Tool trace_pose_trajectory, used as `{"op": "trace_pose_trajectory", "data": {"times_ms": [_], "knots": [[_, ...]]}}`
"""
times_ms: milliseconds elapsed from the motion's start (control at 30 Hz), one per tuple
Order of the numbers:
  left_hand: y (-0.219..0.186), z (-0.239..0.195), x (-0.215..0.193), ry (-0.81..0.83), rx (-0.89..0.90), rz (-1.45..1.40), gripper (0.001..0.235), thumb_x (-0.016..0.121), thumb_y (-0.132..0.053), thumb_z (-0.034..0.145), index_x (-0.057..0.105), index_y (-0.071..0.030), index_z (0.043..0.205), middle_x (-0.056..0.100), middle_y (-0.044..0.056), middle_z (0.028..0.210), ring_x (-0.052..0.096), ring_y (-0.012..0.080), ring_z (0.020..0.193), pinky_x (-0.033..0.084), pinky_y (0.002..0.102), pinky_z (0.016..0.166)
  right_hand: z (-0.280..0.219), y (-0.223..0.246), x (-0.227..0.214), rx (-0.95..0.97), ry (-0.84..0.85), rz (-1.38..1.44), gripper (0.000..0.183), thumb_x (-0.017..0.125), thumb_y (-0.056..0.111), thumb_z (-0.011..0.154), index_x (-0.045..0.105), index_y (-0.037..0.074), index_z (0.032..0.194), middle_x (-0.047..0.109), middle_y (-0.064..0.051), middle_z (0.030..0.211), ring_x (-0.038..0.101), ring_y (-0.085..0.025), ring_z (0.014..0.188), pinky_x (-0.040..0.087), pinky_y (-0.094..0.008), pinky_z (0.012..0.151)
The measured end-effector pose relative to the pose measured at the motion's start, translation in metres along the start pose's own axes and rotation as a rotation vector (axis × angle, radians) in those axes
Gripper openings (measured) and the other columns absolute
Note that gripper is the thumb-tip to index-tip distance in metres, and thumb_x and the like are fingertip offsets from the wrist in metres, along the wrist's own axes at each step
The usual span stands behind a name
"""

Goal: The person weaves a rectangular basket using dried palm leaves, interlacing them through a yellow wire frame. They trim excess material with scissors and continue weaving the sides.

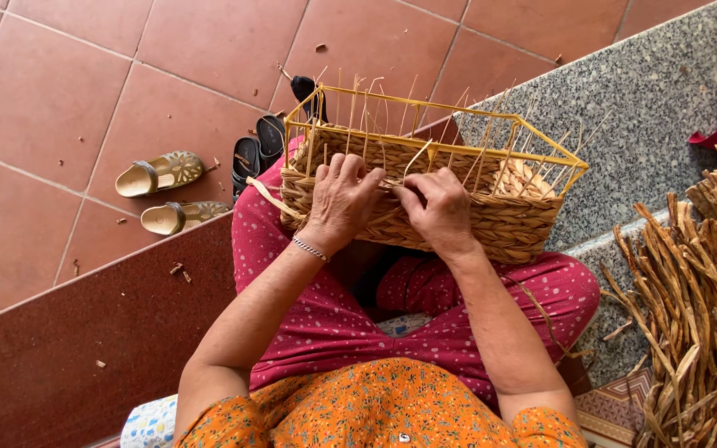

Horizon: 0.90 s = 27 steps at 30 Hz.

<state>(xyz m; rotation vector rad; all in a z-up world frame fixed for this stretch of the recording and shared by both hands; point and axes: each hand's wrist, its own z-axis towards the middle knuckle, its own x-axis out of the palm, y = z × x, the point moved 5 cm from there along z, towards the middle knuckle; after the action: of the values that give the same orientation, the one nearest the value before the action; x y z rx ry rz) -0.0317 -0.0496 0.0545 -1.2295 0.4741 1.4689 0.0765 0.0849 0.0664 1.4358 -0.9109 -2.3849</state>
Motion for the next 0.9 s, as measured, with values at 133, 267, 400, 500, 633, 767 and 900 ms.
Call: {"op": "trace_pose_trajectory", "data": {"times_ms": [133, 267, 400, 500, 633, 767, 900], "knots": [[0.0, -0.002, 0.009, 0.074, 0.033, 0.098, 0.008, 0.072, -0.015, 0.091, 0.064, -0.014, 0.095, 0.051, 0.006, 0.104, 0.05, 0.0233, 0.1, 0.039, 0.04, 0.081, -0.002, -0.015, 0.014, 0.192, -0.067, 0.052, 0.01, 0.081, 0.012, 0.09, 0.076, 0.007, 0.095, 0.069, -0.008, 0.08, 0.066, -0.019, 0.07, 0.057, -0.034, 0.061], [0.005, -0.005, 0.013, 0.088, 0.029, 0.048, 0.012, 0.073, -0.019, 0.089, 0.065, -0.013, 0.095, 0.051, 0.006, 0.104, 0.05, 0.0248, 0.102, 0.039, 0.041, 0.084, -0.01, -0.02, 0.019, 0.153, -0.17, 0.12, 0.006, 0.079, 0.009, 0.092, 0.073, 0.008, 0.093, 0.071, -0.006, 0.084, 0.069, -0.018, 0.073, 0.058, -0.034, 0.063], [0.01, 0.004, 0.011, 0.109, 0.036, 0.052, 0.015, 0.076, -0.021, 0.083, 0.066, -0.012, 0.09, 0.054, 0.009, 0.101, 0.052, 0.0287, 0.099, 0.041, 0.043, 0.081, -0.003, -0.008, 0.017, 0.138, -0.236, 0.037, 0.008, 0.079, 0.007, 0.091, 0.073, 0.008, 0.095, 0.071, -0.007, 0.084, 0.069, -0.021, 0.072, 0.056, -0.036, 0.064], [0.017, 0.011, 0.01, 0.122, -0.045, -0.038, 0.021, 0.08, -0.026, 0.084, 0.065, -0.012, 0.085, 0.057, 0.009, 0.096, 0.055, 0.031, 0.097, 0.043, 0.046, 0.08, -0.004, 0.002, 0.004, 0.161, -0.195, 0.063, 0.02, 0.078, 0.006, 0.091, 0.072, 0.006, 0.111, 0.073, -0.007, 0.091, 0.068, -0.021, 0.071, 0.057, -0.036, 0.065], [0.012, 0.012, 0.003, 0.082, 0.008, -0.073, 0.018, 0.082, -0.023, 0.091, 0.067, -0.012, 0.089, 0.06, 0.007, 0.094, 0.058, 0.0314, 0.099, 0.045, 0.046, 0.084, -0.034, 0.027, -0.053, 0.029, -0.248, 0.08, 0.036, 0.078, 0.006, 0.085, 0.066, 0.001, 0.119, 0.072, -0.013, 0.104, 0.07, -0.028, 0.084, 0.057, -0.043, 0.078], [0.013, 0.007, -0.001, 0.102, -0.009, -0.115, 0.015, 0.081, -0.02, 0.094, 0.069, -0.012, 0.096, 0.061, 0.007, 0.096, 0.057, 0.0314, 0.101, 0.044, 0.046, 0.088, -0.098, 0.037, -0.128, 0.039, -0.27, -0.09, 0.029, 0.082, 0.007, 0.091, 0.069, 0.006, 0.117, 0.072, -0.01, 0.113, 0.067, -0.025, 0.094, 0.056, -0.037, 0.083], [0.01, 0.007, -0.001, 0.097, -0.014, -0.1, 0.014, 0.08, -0.019, 0.094, 0.069, -0.012, 0.098, 0.062, 0.007, 0.099, 0.057, 0.0314, 0.103, 0.043, 0.045, 0.09, -0.156, 0.008, -0.165, 0.243, -0.169, -0.438, 0.043, 0.087, 0.02, 0.076, 0.071, 0.001, 0.111, 0.067, -0.014, 0.105, 0.061, -0.028, 0.093, 0.054, -0.04, 0.082]]}}
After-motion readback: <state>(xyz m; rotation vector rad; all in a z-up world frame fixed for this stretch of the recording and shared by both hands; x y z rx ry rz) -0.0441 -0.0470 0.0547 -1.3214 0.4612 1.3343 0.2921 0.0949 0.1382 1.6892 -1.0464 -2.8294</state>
